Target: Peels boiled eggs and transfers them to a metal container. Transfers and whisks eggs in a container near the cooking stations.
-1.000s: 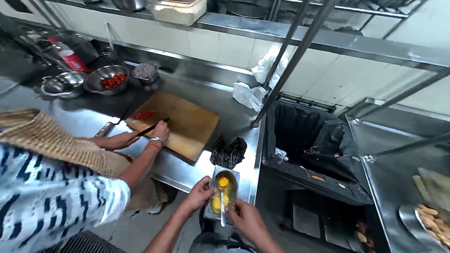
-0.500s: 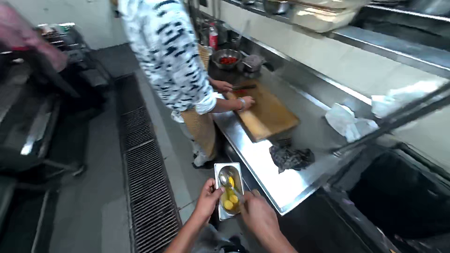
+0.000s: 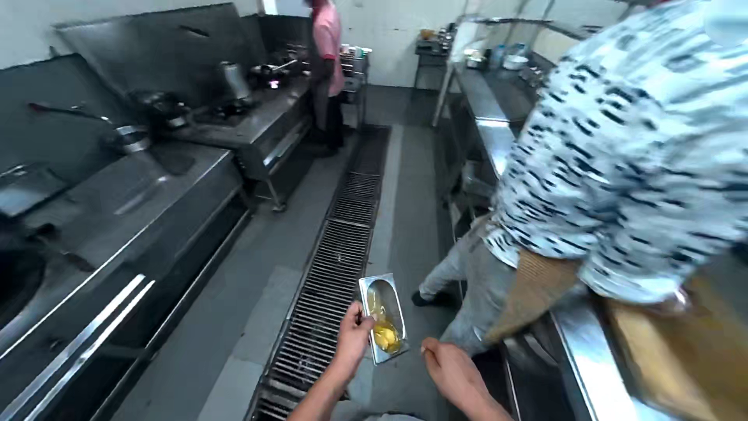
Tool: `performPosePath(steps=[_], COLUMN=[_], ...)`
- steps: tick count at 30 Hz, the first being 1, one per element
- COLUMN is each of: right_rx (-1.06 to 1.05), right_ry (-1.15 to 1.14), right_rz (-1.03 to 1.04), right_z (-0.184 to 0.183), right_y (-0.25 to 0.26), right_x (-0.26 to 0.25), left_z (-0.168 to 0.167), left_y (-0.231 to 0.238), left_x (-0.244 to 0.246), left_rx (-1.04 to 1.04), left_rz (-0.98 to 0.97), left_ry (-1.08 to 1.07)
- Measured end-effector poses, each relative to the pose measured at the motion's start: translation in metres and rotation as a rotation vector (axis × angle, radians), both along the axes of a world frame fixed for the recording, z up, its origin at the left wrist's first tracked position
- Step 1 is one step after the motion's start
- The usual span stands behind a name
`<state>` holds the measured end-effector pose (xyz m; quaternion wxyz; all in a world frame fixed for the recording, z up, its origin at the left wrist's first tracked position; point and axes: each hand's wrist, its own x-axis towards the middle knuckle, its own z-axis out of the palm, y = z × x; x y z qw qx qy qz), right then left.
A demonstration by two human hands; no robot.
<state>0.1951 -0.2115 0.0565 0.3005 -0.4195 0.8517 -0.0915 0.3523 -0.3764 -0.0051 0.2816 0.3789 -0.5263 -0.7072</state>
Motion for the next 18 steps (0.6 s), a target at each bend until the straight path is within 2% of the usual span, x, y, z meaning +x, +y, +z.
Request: performPosePath(steps=[2,5,9,12,15,18], right_rx=[-0.094,-0.09,-0.194,-0.163,-0.279,-0.177], right_ry=[-0.116,-0.064,-0.274,-0.252,-0.326,-0.262], right_rz=[-0.009,0.043,-0.005,0.072,0.052,0.139], right_z=[-0.01,-0.026,-0.036,-0.04,-0.042,-0.044], right_y=[-0.045,-0.106,-0.18,-0.222,-0.261,-0.295], right_x=[-0.009,-0.002,-0.003,0.0,-0.017,-0.034], left_z=[-0.002,-0.005,-0.008,-0.012,-0.012,-0.013], left_y=[-0.039,-0.089,-0.147,-0.179,-0.212,-0.237], left_x=[0.007,0.018,0.02,0.018,0.009,-0.006], left_rx=[0.016,0.012,0.032,0.027,0.039,0.033], left_rz=[0.07,0.154,0.259,0.33,0.399,0.428], left_ry=[0.006,0.012,0.05,0.062,0.096,0.099])
